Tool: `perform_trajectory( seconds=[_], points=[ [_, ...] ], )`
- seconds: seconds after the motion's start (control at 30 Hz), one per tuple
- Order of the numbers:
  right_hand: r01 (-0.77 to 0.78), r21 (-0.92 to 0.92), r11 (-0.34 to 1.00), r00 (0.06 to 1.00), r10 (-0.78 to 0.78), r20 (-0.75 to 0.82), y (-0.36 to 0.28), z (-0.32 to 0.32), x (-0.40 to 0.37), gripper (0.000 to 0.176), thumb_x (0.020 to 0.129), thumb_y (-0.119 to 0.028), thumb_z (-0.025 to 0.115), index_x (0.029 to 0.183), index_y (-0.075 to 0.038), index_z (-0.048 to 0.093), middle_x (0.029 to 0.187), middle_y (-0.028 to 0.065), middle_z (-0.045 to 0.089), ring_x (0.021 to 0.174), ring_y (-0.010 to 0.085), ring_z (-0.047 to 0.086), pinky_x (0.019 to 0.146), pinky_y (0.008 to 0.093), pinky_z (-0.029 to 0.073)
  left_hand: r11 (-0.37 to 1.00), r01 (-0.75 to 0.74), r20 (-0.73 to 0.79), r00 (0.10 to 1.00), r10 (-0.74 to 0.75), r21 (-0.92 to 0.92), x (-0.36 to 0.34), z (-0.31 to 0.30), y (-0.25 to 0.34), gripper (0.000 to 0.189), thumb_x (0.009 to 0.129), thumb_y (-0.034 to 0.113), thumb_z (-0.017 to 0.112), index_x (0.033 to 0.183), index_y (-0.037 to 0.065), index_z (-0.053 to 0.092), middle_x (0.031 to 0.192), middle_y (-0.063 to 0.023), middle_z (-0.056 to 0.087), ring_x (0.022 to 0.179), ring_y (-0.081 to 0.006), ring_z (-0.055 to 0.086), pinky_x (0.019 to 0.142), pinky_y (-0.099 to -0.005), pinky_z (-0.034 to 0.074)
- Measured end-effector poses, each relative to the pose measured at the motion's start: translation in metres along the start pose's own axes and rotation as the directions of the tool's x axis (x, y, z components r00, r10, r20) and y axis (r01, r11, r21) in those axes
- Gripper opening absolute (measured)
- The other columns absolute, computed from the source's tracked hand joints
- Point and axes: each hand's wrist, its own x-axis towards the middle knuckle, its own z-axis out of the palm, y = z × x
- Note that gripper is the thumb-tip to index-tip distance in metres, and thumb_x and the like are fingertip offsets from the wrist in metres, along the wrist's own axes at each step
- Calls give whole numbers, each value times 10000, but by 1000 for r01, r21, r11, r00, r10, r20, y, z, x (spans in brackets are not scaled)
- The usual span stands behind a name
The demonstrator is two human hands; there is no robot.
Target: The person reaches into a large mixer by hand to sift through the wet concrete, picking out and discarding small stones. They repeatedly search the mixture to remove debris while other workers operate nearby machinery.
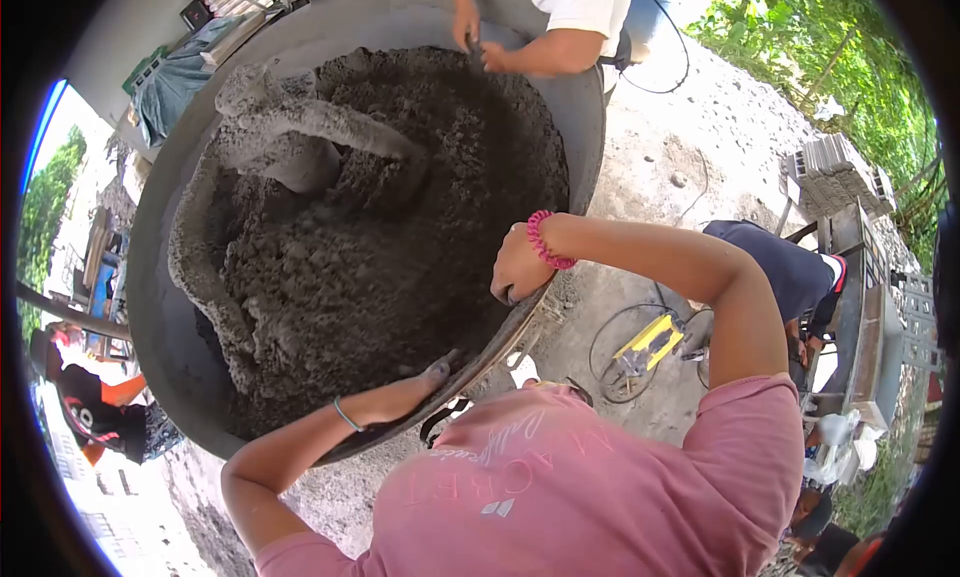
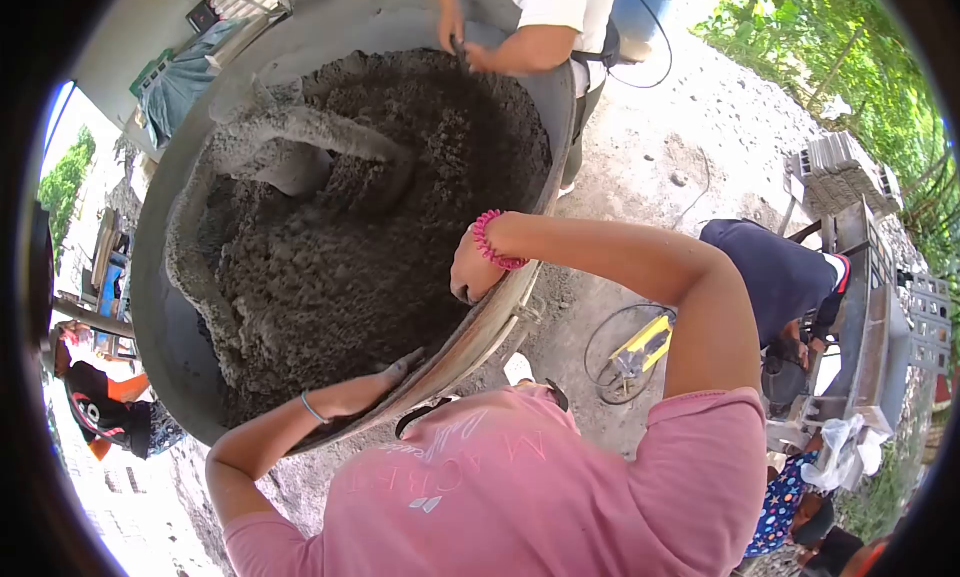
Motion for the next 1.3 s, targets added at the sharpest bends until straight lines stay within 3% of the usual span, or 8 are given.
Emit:
perform_trajectory(
  seconds=[0.3, 0.67, 0.77, 0.83, 0.9, 1.03, 1.17, 1.3],
  points=[
    [-187, 23, 982, 976, 183, 120, 42, -6, 11, 413, 738, -293, 554, 1111, -120, 511, 914, 176, 617, 881, 335, 589, 765, 424, 459, 853, -116, -32, 988, 154, 508, -53, -43, 67, 511, 921, 301, 345, 1302, -38, 312, 1264, -221, 422, 1178, -310, 403, 992, -355, 292],
    [-155, 240, 958, 838, 257, -482, 43, -44, -187, 356, 730, -249, 638, 999, -50, 518, 816, 100, 590, 735, 221, 582, 705, 343, 449, 672, -101, -307, 832, 461, 734, -97, -70, 94, 403, 810, 220, 566, 1147, 6, 510, 1007, -157, 578, 905, -315, 536, 803, -382, 409],
    [-665, 713, 221, 90, 972, -217, 156, -32, -318, 473, 717, -332, 633, 1072, -48, 502, 974, 140, 552, 853, 246, 555, 704, 335, 465, 677, -115, -279, 852, 444, 727, -96, -77, 84, 418, 825, 278, 542, 1141, 6, 511, 961, -169, 576, 910, -320, 533, 809, -383, 405],
    [-808, 588, -45, -506, 565, -652, 238, -15, -402, 585, 750, -410, 584, 1193, -68, 413, 1116, 227, 457, 978, 338, 493, 807, 406, 426, 653, -52, -233, 911, 342, 756, -101, -86, 80, 470, 839, 337, 510, 1159, -7, 495, 1000, -202, 566, 948, -350, 524, 829, -396, 404],
    [-773, 628, 86, -628, 29, -778, 248, -32, -422, 697, 784, -488, 535, 1314, -88, 324, 1257, 315, 362, 1103, 430, 432, 909, 477, 386, 645, -16, -253, 912, 322, 764, -111, -94, 75, 504, 838, 350, 513, 1179, -20, 481, 1065, -218, 557, 996, -360, 519, 855, -394, 407],
    [-636, 414, 652, -153, 419, -895, 96, -106, -262, 374, 864, -300, 490, 1169, -87, 526, 1092, 139, 580, 998, 264, 555, 852, 340, 421, 646, 62, -366, 863, 349, 761, -124, -120, 49, 463, 841, 304, 529, 1150, -39, 497, 1078, -223, 557, 1016, -346, 522, 880, -373, 404],
    [-344, 120, 931, 665, 332, -669, 14, -121, -130, 280, 839, -190, 518, 1081, -55, 556, 1079, 108, 586, 957, 222, 564, 841, 311, 419, 537, 437, -552, 831, 66, 722, -138, -134, 27, 460, 838, 306, 529, 1173, -6, 483, 1047, -204, 564, 1006, -337, 516, 872, -387, 397],
    [-151, -112, 982, 745, 38, -665, 36, -112, -31, 306, 814, -238, 562, 1040, -32, 569, 955, 148, 613, 886, 291, 584, 779, 363, 451, 527, 546, -716, 672, 188, 651, -154, -157, -27, 372, 838, 282, 525, 1087, 7, 539, 932, -189, 591, 905, -318, 552, 813, -382, 421]
  ],
)
